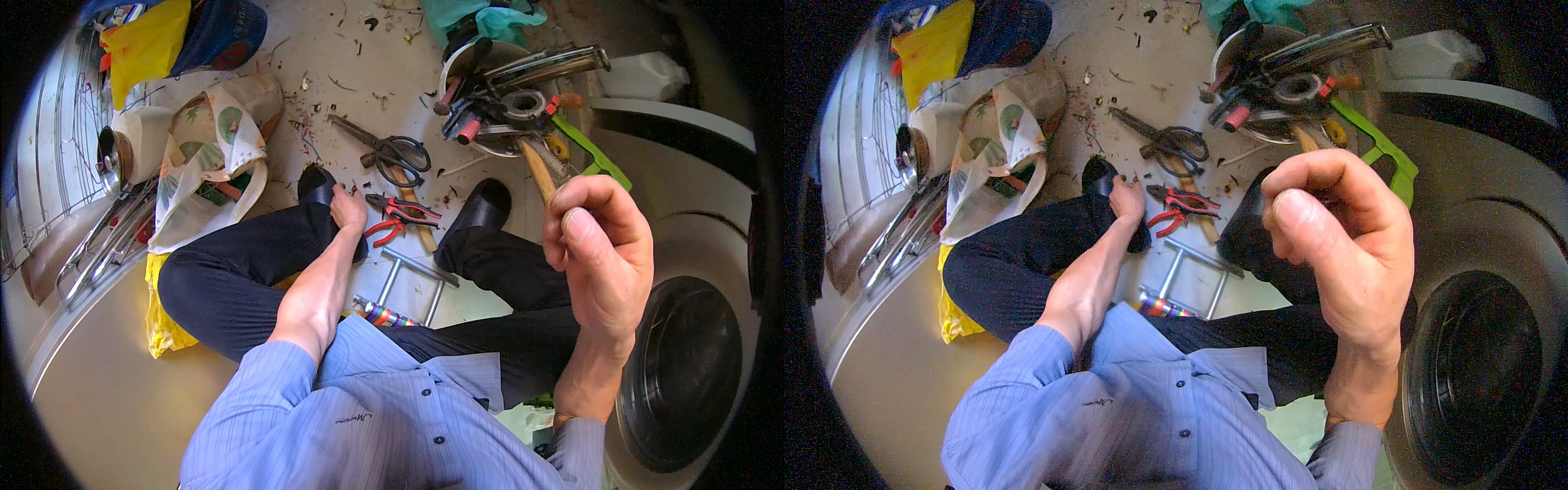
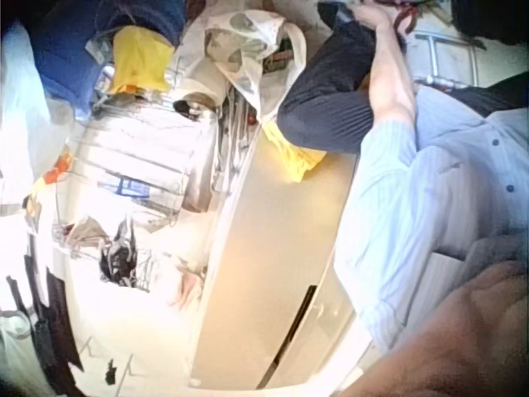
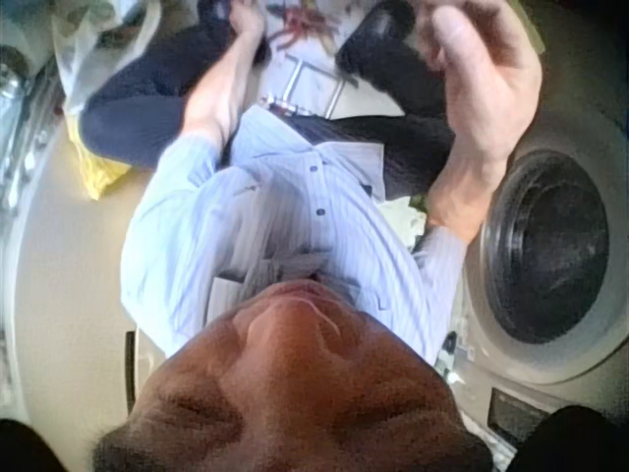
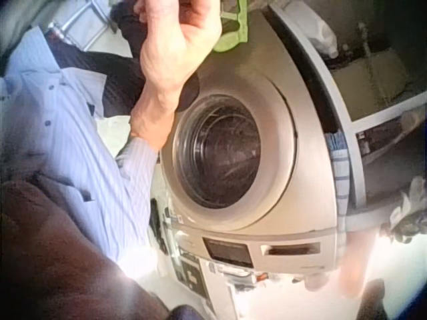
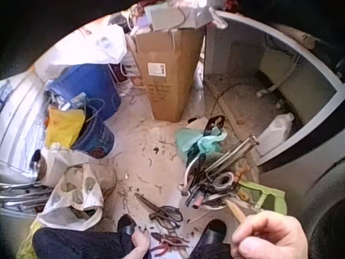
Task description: The person manipulates a small metal mechanical component by hand, removing internal pieces and using pliers to pull apart components.
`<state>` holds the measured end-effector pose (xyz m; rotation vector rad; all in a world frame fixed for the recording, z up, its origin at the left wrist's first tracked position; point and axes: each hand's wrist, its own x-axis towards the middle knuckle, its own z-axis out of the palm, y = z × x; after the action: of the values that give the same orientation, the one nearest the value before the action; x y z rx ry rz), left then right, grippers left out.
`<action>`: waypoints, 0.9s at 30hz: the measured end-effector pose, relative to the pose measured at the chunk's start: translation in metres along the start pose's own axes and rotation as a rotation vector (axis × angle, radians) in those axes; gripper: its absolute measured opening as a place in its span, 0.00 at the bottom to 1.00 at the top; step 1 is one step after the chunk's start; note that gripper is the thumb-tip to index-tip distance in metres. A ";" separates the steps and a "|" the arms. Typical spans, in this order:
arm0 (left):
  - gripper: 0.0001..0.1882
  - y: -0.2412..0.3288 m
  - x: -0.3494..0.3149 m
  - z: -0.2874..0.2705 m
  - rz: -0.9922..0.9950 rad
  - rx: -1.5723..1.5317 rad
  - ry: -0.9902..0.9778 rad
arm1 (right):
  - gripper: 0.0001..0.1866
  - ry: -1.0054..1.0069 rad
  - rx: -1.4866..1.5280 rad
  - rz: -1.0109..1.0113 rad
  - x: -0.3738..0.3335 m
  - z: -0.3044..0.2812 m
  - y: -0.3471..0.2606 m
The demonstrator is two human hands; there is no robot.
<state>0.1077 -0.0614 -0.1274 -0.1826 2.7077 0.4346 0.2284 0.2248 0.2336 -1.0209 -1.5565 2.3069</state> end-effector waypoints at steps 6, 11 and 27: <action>0.14 -0.009 0.015 0.016 0.065 0.082 -0.128 | 0.09 -0.011 -0.042 0.042 0.007 0.006 0.006; 0.14 0.007 0.011 0.011 0.027 0.058 -0.116 | 0.09 0.018 -0.083 0.077 0.011 0.006 0.010; 0.10 -0.014 0.020 0.014 0.439 -0.072 -0.163 | 0.09 -0.038 -0.100 0.074 0.011 0.013 0.012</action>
<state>0.0964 -0.0715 -0.1513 0.4187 2.5618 0.6396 0.2144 0.2150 0.2213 -1.0814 -1.6920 2.3299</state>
